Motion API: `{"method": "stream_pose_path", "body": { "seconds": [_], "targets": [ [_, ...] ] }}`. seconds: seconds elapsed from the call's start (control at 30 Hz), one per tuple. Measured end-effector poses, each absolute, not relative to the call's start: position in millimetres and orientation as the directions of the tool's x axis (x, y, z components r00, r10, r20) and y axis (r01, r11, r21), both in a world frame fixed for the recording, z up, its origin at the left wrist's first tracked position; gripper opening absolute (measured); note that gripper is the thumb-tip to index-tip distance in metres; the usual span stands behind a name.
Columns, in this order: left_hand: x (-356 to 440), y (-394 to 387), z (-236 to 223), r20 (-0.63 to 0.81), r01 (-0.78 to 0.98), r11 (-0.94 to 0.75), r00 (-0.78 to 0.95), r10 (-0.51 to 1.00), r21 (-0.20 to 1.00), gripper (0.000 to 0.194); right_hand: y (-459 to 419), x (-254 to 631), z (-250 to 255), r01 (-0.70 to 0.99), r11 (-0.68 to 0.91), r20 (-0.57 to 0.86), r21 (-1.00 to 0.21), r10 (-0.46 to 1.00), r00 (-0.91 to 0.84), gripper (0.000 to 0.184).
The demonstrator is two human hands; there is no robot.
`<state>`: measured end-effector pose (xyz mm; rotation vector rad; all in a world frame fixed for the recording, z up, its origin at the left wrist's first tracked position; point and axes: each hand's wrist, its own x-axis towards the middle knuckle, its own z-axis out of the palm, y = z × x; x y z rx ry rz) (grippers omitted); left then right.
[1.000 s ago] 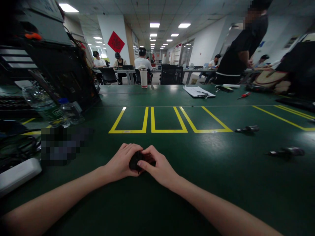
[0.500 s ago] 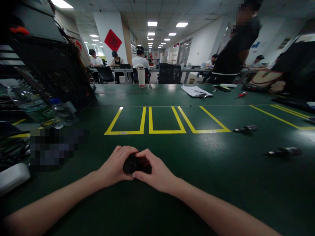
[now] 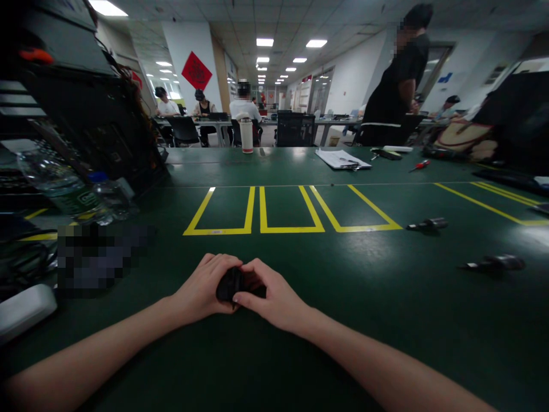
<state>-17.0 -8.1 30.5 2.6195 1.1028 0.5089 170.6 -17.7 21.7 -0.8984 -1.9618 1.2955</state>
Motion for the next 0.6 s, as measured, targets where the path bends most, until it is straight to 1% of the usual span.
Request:
{"method": "stream_pose_path", "body": {
  "seconds": [0.07, 0.13, 0.27, 0.33, 0.53, 0.6],
  "targets": [
    [-17.3, -7.9, 30.4, 0.225, 0.636, -0.691, 0.659, 0.718, 0.342, 0.058, -17.9, 170.8, 20.0, 0.199, 0.293, 0.13, -0.935, 0.808, -0.575, 0.033],
    [-17.3, -8.0, 30.7, 0.23, 0.637, -0.696, 0.661, 0.715, 0.333, 0.058, -17.8, 170.4, 18.9, 0.202, 0.298, 0.136, -0.933, 0.81, -0.57, 0.033],
    [-16.9, -8.9, 32.1, 0.239, 0.627, -0.701, 0.663, 0.709, 0.34, 0.055, -17.8, 168.3, 20.1, 0.155, 0.244, 0.117, -0.957, 0.817, -0.564, 0.02],
    [-16.6, -9.3, 33.2, 0.235, 0.622, -0.701, 0.666, 0.708, 0.35, 0.053, -18.4, 167.3, 21.2, 0.146, 0.212, 0.097, -0.966, 0.825, -0.557, 0.018],
    [-15.4, -9.7, 34.5, 0.212, 0.643, -0.668, 0.642, 0.736, 0.374, 0.054, -21.2, 166.9, 22.3, 0.231, 0.262, 0.116, -0.937, 0.857, -0.501, 0.034],
    [-15.2, -9.8, 34.5, 0.207, 0.647, -0.661, 0.637, 0.743, 0.38, 0.054, -21.5, 167.5, 22.5, 0.249, 0.285, 0.125, -0.926, 0.852, -0.508, 0.034]
  ]
}}
